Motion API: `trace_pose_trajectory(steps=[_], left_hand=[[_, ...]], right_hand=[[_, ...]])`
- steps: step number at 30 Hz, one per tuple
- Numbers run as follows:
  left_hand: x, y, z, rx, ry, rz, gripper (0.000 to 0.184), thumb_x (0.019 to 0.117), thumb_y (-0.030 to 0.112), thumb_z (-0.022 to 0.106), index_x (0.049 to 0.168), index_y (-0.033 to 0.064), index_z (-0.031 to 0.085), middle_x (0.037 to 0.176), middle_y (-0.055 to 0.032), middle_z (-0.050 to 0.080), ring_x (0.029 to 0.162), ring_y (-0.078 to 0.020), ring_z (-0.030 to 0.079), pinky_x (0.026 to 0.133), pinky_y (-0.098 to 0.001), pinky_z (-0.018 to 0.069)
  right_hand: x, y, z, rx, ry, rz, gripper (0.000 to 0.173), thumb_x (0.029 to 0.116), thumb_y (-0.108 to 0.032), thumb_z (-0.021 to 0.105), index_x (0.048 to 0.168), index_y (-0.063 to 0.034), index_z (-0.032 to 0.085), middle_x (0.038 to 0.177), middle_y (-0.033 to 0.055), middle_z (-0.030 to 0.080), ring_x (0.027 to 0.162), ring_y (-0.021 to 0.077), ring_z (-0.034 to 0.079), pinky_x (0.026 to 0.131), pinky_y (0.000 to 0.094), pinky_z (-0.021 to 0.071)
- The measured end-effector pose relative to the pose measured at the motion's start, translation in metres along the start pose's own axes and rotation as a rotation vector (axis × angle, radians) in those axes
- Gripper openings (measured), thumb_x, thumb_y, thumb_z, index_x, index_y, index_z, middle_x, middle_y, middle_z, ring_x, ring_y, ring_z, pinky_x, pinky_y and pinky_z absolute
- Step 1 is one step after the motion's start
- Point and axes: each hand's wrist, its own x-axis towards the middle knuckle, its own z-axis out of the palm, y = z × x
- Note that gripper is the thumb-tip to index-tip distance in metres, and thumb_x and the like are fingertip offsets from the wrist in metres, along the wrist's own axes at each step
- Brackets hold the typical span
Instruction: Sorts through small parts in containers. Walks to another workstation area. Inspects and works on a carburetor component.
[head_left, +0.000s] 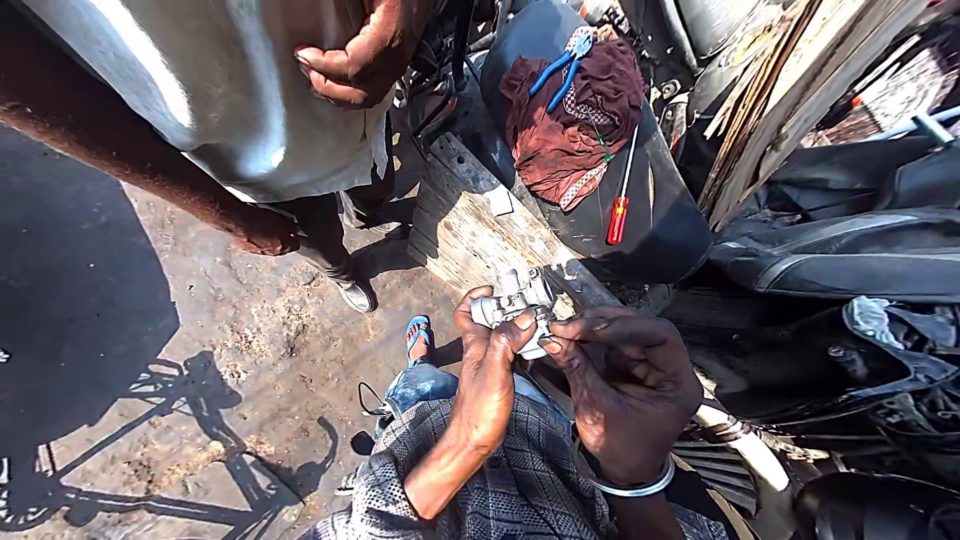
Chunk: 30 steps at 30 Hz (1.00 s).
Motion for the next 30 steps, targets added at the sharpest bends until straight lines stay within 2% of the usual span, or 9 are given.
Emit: trace_pose_trajectory(steps=[3, 6, 8, 11, 12, 15, 22, 26, 30], left_hand=[[-0.001, -0.002, -0.002, -0.010, 0.019, 0.000, 0.046, 0.0952, 0.024, 0.058, 0.138, 0.0233, 0.039, 0.107, -0.0057, 0.066, 0.090, -0.0144, 0.068, 0.077, -0.0302, 0.0572], [-0.003, -0.006, -0.007, 0.022, -0.010, 0.054, 0.046, 0.0948, 0.023, 0.058, 0.137, 0.0237, 0.039, 0.113, -0.0039, 0.064, 0.099, -0.0141, 0.067, 0.084, -0.0326, 0.0564], [-0.006, -0.007, -0.007, 0.023, -0.030, 0.060, 0.049, 0.0936, 0.023, 0.060, 0.138, 0.0246, 0.038, 0.115, -0.0029, 0.063, 0.101, -0.0136, 0.066, 0.087, -0.0329, 0.0562], [-0.008, -0.006, -0.004, 0.019, -0.032, 0.097, 0.049, 0.0939, 0.022, 0.060, 0.138, 0.0243, 0.038, 0.114, -0.0020, 0.064, 0.098, -0.0120, 0.067, 0.085, -0.0310, 0.0570], [-0.009, -0.006, -0.002, 0.018, -0.030, 0.117, 0.049, 0.0944, 0.022, 0.061, 0.138, 0.0243, 0.037, 0.114, -0.0019, 0.064, 0.099, -0.0120, 0.067, 0.086, -0.0313, 0.0572], [-0.012, -0.008, -0.001, 0.037, -0.037, 0.181, 0.052, 0.0950, 0.026, 0.063, 0.139, 0.0263, 0.034, 0.117, 0.0000, 0.063, 0.103, -0.0113, 0.066, 0.088, -0.0312, 0.0562], [-0.012, -0.013, -0.001, 0.009, -0.029, 0.237, 0.059, 0.0929, 0.030, 0.068, 0.140, 0.0301, 0.033, 0.120, 0.0010, 0.062, 0.106, -0.0121, 0.066, 0.089, -0.0326, 0.0570], [-0.011, -0.019, -0.003, 0.033, -0.039, 0.316, 0.065, 0.0909, 0.041, 0.073, 0.140, 0.0324, 0.031, 0.119, 0.0041, 0.061, 0.101, -0.0087, 0.066, 0.083, -0.0279, 0.0584], [-0.011, -0.022, -0.004, 0.085, -0.089, 0.485, 0.060, 0.0937, 0.041, 0.071, 0.139, 0.0368, 0.032, 0.123, 0.0080, 0.058, 0.105, -0.0040, 0.064, 0.084, -0.0220, 0.0566]], right_hand=[[0.004, 0.000, -0.005, -0.118, -0.052, 0.056, 0.031, 0.0822, -0.010, 0.083, 0.110, -0.0130, 0.070, 0.114, 0.0014, 0.072, 0.100, 0.0124, 0.069, 0.085, 0.0255, 0.0593], [0.013, 0.001, -0.016, -0.184, -0.165, 0.144, 0.032, 0.0797, -0.021, 0.086, 0.107, -0.0100, 0.074, 0.130, 0.0056, 0.067, 0.113, 0.0150, 0.066, 0.091, 0.0268, 0.0578], [0.015, 0.001, -0.022, -0.157, -0.207, 0.159, 0.032, 0.0787, -0.020, 0.087, 0.107, -0.0090, 0.077, 0.134, 0.0074, 0.065, 0.120, 0.0179, 0.064, 0.095, 0.0292, 0.0585], [0.011, -0.003, -0.022, -0.170, -0.180, 0.094, 0.018, 0.0798, -0.015, 0.086, 0.096, -0.0103, 0.079, 0.130, 0.0063, 0.066, 0.105, 0.0128, 0.068, 0.081, 0.0234, 0.0617], [0.009, -0.006, -0.021, -0.199, -0.158, 0.073, 0.013, 0.0802, -0.016, 0.085, 0.092, -0.0123, 0.079, 0.128, 0.0048, 0.067, 0.103, 0.0117, 0.068, 0.080, 0.0227, 0.0609], [0.004, -0.012, -0.019, -0.252, -0.138, 0.050, 0.008, 0.0813, -0.015, 0.083, 0.087, -0.0149, 0.078, 0.123, 0.0022, 0.069, 0.112, 0.0134, 0.066, 0.089, 0.0249, 0.0599], [0.003, -0.017, -0.018, -0.287, -0.156, 0.072, 0.006, 0.0837, -0.016, 0.080, 0.089, -0.0142, 0.078, 0.121, 0.0033, 0.069, 0.114, 0.0157, 0.065, 0.090, 0.0278, 0.0593], [0.002, -0.015, -0.019, -0.296, -0.163, 0.079, 0.006, 0.0839, -0.019, 0.081, 0.089, -0.0161, 0.079, 0.121, 0.0014, 0.069, 0.115, 0.0156, 0.064, 0.091, 0.0296, 0.0591], [-0.001, -0.010, -0.021, -0.160, -0.172, 0.020, 0.009, 0.0846, -0.013, 0.082, 0.092, -0.0134, 0.077, 0.122, 0.0044, 0.068, 0.117, 0.0172, 0.065, 0.093, 0.0295, 0.0604]])
